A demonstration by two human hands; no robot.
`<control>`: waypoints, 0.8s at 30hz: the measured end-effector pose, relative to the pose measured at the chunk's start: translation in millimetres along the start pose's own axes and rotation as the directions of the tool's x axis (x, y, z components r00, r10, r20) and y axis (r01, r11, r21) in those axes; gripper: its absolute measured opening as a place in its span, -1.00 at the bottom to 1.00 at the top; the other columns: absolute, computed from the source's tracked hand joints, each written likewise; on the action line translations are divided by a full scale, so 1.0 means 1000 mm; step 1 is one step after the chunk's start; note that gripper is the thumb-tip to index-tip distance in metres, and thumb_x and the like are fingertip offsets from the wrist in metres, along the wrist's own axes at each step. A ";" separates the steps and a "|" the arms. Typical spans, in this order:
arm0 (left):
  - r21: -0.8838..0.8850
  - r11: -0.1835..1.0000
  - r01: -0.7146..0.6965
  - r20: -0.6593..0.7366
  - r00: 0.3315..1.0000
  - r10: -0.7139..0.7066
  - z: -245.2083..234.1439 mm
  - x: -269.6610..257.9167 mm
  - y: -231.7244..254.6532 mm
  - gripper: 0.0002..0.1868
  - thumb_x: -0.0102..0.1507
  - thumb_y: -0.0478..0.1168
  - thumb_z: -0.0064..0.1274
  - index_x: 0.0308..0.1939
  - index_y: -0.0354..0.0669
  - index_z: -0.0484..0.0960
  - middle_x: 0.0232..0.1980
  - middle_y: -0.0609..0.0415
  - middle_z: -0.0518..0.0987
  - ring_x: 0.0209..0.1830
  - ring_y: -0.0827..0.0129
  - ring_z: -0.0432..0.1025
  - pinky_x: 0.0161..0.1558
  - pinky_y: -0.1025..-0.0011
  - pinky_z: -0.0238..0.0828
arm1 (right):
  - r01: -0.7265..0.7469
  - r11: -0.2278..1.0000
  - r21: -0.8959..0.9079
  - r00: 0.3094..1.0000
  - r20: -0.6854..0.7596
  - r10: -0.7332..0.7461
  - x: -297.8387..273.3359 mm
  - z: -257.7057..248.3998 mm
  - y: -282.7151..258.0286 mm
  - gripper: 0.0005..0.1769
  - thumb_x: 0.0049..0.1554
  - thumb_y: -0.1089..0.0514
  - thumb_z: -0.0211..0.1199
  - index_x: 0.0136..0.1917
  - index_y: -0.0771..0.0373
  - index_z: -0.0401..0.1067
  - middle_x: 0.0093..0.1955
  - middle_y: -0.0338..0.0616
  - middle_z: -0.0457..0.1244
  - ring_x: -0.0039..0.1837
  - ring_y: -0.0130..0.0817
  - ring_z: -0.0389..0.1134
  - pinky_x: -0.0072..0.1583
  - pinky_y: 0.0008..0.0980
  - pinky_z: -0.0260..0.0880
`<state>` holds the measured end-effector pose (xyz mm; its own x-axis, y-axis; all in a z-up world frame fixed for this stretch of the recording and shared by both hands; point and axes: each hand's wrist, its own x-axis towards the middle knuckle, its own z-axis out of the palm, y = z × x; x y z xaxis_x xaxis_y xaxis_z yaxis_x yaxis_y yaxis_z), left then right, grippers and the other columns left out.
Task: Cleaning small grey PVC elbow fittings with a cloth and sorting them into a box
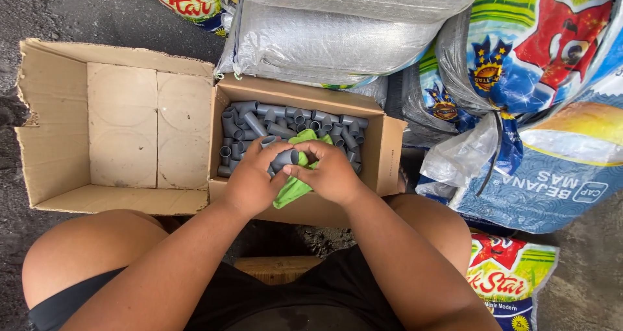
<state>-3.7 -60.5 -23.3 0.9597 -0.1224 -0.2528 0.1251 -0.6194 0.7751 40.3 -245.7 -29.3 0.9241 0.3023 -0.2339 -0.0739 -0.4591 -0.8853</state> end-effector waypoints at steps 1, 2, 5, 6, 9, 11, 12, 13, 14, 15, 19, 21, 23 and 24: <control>-0.046 0.999 0.022 -0.046 0.999 -0.024 0.005 0.001 -0.005 -0.47 0.30 -0.12 0.12 0.36 0.29 0.42 0.47 -0.03 0.25 0.35 -0.07 0.39 0.22 0.13 0.52 | -0.052 0.993 0.104 0.998 0.038 0.048 -0.002 0.001 0.006 -0.55 0.00 0.18 0.51 0.18 0.20 0.55 -0.01 -0.10 0.44 0.00 -0.39 0.43 0.08 -0.35 0.48; -0.092 0.995 0.045 -0.093 0.994 -0.053 0.009 0.002 -0.011 -0.51 0.28 -0.10 0.16 0.30 0.33 0.50 0.38 0.03 0.38 0.30 0.00 0.45 0.15 0.20 0.57 | -0.105 0.973 0.205 0.992 0.084 0.089 -0.003 0.003 0.011 -0.51 0.03 0.23 0.48 0.24 0.23 0.53 0.04 -0.10 0.44 0.02 -0.43 0.42 0.08 -0.38 0.50; -0.179 0.981 0.076 -0.151 0.983 -0.104 0.009 -0.004 -0.006 -0.57 0.28 -0.10 0.19 0.24 0.22 0.56 0.28 -0.02 0.44 0.25 0.04 0.48 0.12 0.21 0.58 | -0.117 0.924 0.363 0.993 0.073 0.097 0.007 0.004 0.050 -0.54 0.03 0.34 0.39 0.23 0.23 0.56 0.03 -0.16 0.43 -0.03 -0.47 0.41 0.02 -0.43 0.51; -0.176 0.982 0.075 -0.153 0.983 -0.103 0.012 -0.001 -0.012 -0.57 0.28 -0.10 0.19 0.24 0.22 0.56 0.28 -0.02 0.44 0.25 0.04 0.48 0.12 0.21 0.58 | -0.114 0.924 0.364 0.993 0.073 0.094 0.008 0.002 0.058 -0.54 0.03 0.34 0.39 0.23 0.23 0.56 0.03 -0.16 0.43 -0.03 -0.47 0.41 0.02 -0.43 0.51; -0.289 0.943 0.163 -0.144 0.967 -0.211 0.017 0.003 -0.026 -0.62 0.19 -0.13 0.25 0.08 0.24 0.58 0.22 0.10 0.47 0.26 0.17 0.47 0.19 0.22 0.50 | -0.040 0.823 0.567 0.997 -0.033 0.070 0.016 -0.004 0.088 -0.57 -0.04 0.51 0.18 0.11 0.38 0.53 -0.05 -0.13 0.37 -0.15 -0.40 0.40 -0.08 -0.46 0.50; -0.401 0.894 0.200 -0.119 0.956 -0.267 0.015 0.002 -0.026 -0.71 0.17 -0.13 0.30 -0.06 0.07 0.59 0.15 0.04 0.58 0.24 0.09 0.50 0.20 0.18 0.45 | 0.000 0.578 0.816 0.999 0.029 -0.041 0.027 -0.012 0.114 -0.50 -0.14 0.61 0.10 0.08 0.42 0.46 -0.07 0.04 0.37 -0.13 -0.19 0.47 -0.07 -0.31 0.56; -0.401 0.894 0.198 -0.121 0.956 -0.267 0.016 0.000 -0.022 -0.71 0.17 -0.13 0.30 -0.06 0.07 0.59 0.15 0.04 0.58 0.24 0.09 0.50 0.20 0.18 0.45 | 0.001 0.579 0.815 0.999 0.029 -0.044 0.012 -0.018 0.075 -0.50 -0.14 0.61 0.10 0.08 0.42 0.46 -0.07 0.04 0.37 -0.13 -0.19 0.47 -0.07 -0.31 0.56; -0.421 0.886 0.194 -0.105 0.960 -0.261 0.017 -0.001 -0.017 -0.68 0.12 -0.12 0.35 -0.11 0.07 0.59 0.15 0.06 0.62 0.24 0.13 0.51 0.20 0.21 0.45 | 0.041 0.519 0.854 0.993 0.021 -0.113 -0.002 -0.023 0.037 -0.45 -0.10 0.59 0.11 0.18 0.39 0.43 0.05 0.06 0.38 -0.01 -0.10 0.49 0.01 -0.25 0.59; -0.440 0.878 0.191 -0.089 0.963 -0.254 0.018 -0.003 -0.013 -0.65 0.07 -0.11 0.41 -0.16 0.07 0.59 0.14 0.08 0.66 0.24 0.16 0.52 0.20 0.25 0.45 | 0.078 0.452 0.889 0.983 0.006 -0.181 -0.018 -0.028 -0.002 -0.40 -0.05 0.58 0.13 0.27 0.37 0.41 0.17 0.08 0.40 0.11 -0.01 0.51 0.10 -0.18 0.62; -0.439 0.878 0.190 -0.090 0.963 -0.253 0.021 -0.005 -0.012 -0.65 0.07 -0.11 0.41 -0.16 0.07 0.59 0.14 0.08 0.66 0.24 0.16 0.52 0.20 0.25 0.45 | 0.079 0.451 0.889 0.983 0.006 -0.183 -0.015 -0.029 0.000 -0.40 -0.05 0.58 0.13 0.27 0.37 0.41 0.17 0.08 0.40 0.11 -0.01 0.51 0.10 -0.18 0.62; -0.809 0.587 -0.010 -0.059 0.996 -0.065 0.025 -0.008 -0.007 -0.69 0.12 -0.42 0.36 -0.20 -0.21 0.51 0.18 -0.21 0.63 0.04 0.31 0.59 0.14 0.29 0.51 | 0.079 0.476 0.876 0.994 -0.034 -0.104 0.002 -0.025 0.030 -0.13 -0.05 0.64 0.13 0.53 0.38 0.20 0.38 0.07 0.27 0.10 0.02 0.49 0.11 -0.11 0.63; -0.827 0.560 -0.047 -0.068 0.998 -0.017 0.025 -0.007 -0.007 -0.68 0.10 -0.45 0.36 -0.20 -0.22 0.51 0.22 -0.21 0.60 0.01 0.38 0.58 0.12 0.31 0.53 | 0.082 0.515 0.853 0.997 -0.062 -0.055 0.010 -0.018 0.044 -0.15 -0.04 0.63 0.16 0.52 0.38 0.21 0.35 0.01 0.28 0.06 -0.07 0.50 0.09 -0.17 0.64; -0.737 0.652 -0.180 -0.198 0.979 0.046 0.028 -0.007 -0.009 -0.69 0.14 -0.38 0.39 -0.08 -0.21 0.65 0.21 -0.19 0.61 0.21 0.22 0.51 0.23 0.17 0.43 | 0.072 0.600 0.796 0.995 -0.096 0.008 0.011 -0.010 0.047 -0.16 -0.07 0.61 0.30 0.47 0.39 0.27 0.26 -0.02 0.30 0.00 -0.17 0.52 0.01 -0.24 0.66; -0.737 0.652 -0.177 -0.196 0.980 0.044 0.027 -0.009 -0.007 -0.69 0.14 -0.38 0.39 -0.08 -0.21 0.65 0.21 -0.19 0.61 0.21 0.22 0.51 0.23 0.17 0.43 | 0.069 0.600 0.797 0.995 -0.094 0.010 0.010 -0.009 0.045 -0.16 -0.07 0.61 0.30 0.47 0.39 0.27 0.26 -0.02 0.30 0.00 -0.17 0.52 0.01 -0.24 0.66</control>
<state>-20.0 -76.0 -42.3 0.9950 0.0049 -0.0999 0.0971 0.1891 0.9771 49.1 -270.9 -67.9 0.9545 0.2174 -0.2042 -0.2793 0.4118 -0.8674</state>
